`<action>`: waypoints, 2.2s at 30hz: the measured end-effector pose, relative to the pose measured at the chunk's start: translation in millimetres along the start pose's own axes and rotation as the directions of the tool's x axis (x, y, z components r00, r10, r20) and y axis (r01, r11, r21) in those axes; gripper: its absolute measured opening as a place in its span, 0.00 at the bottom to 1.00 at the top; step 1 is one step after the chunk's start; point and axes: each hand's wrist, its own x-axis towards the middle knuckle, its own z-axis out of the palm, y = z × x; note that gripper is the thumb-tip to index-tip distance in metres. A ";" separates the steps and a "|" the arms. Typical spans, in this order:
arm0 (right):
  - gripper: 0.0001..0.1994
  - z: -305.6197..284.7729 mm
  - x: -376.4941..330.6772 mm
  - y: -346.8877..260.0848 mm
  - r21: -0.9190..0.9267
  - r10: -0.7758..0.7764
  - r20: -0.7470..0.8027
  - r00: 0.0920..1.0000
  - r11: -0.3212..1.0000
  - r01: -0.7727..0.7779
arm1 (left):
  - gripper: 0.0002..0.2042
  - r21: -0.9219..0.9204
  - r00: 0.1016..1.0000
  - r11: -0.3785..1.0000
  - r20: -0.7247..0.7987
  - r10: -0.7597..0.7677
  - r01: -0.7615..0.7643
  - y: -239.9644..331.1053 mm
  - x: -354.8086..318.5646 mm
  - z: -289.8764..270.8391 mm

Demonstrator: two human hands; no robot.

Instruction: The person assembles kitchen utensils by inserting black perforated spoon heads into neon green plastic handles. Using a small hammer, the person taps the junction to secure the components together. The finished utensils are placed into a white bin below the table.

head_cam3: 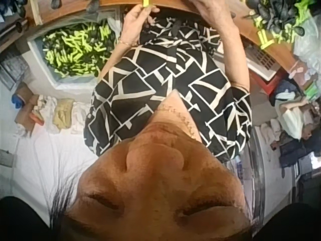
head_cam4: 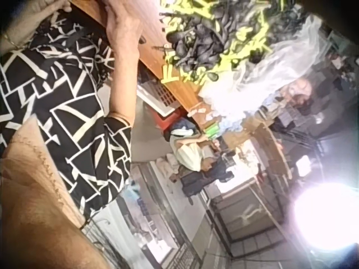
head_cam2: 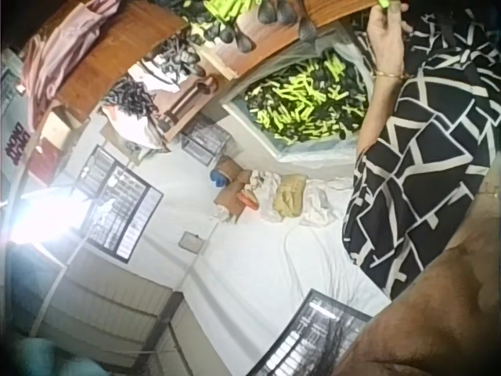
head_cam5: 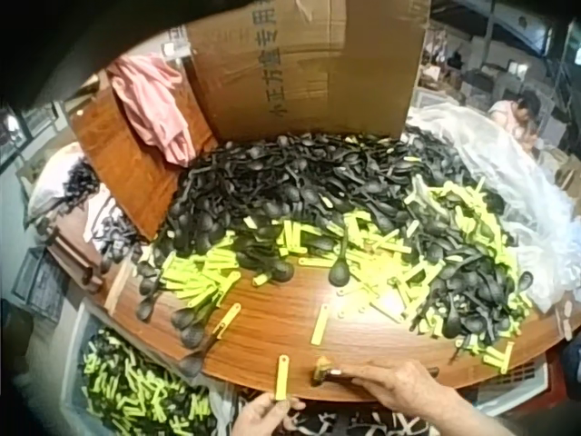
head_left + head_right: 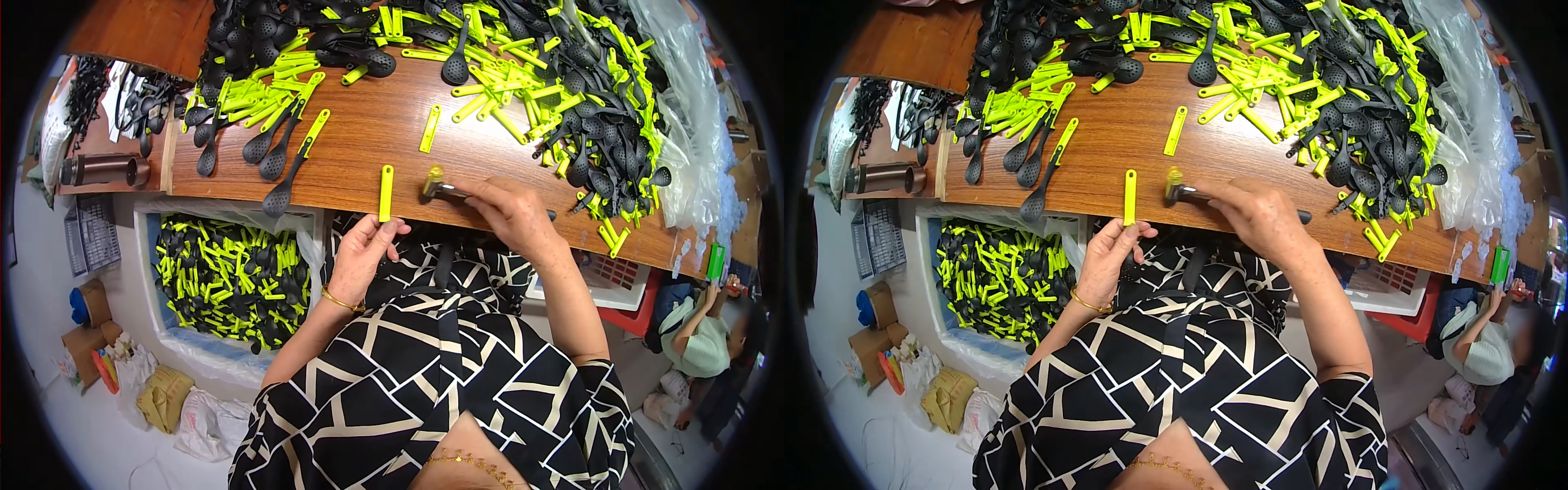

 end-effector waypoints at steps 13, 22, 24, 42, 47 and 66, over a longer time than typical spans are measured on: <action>0.10 -41.4 21.0 28.9 -0.307 -0.096 -0.327 0.940 0.952 -0.010 | 0.13 0.985 0.815 -0.090 -0.069 0.576 0.147 -90.7 -64.4 -239.4; 0.15 12.6 93.7 29.1 -0.357 -0.282 -0.102 0.954 0.906 0.229 | 0.13 0.757 0.981 0.652 0.099 -0.166 0.034 65.5 -25.0 -100.7; 0.16 12.5 89.7 31.1 -0.310 -0.282 -0.117 0.952 0.921 0.235 | 0.10 0.651 0.959 0.751 0.270 -0.090 -0.112 112.3 -10.0 -45.1; 0.08 -37.8 99.2 104.9 -0.379 -0.115 -0.422 0.900 0.924 -0.060 | 0.12 0.758 0.391 -0.229 0.540 0.746 -0.611 165.0 204.6 31.3; 0.12 -48.1 94.5 115.9 -0.408 -0.111 -0.476 0.873 0.907 -0.107 | 0.10 0.323 0.608 0.538 0.174 0.775 -0.778 145.2 219.9 41.3; 0.16 -66.4 84.3 62.9 0.044 0.100 -0.521 0.847 0.995 -0.090 | 0.06 0.170 0.813 0.796 0.068 0.578 -0.581 158.8 182.6 39.1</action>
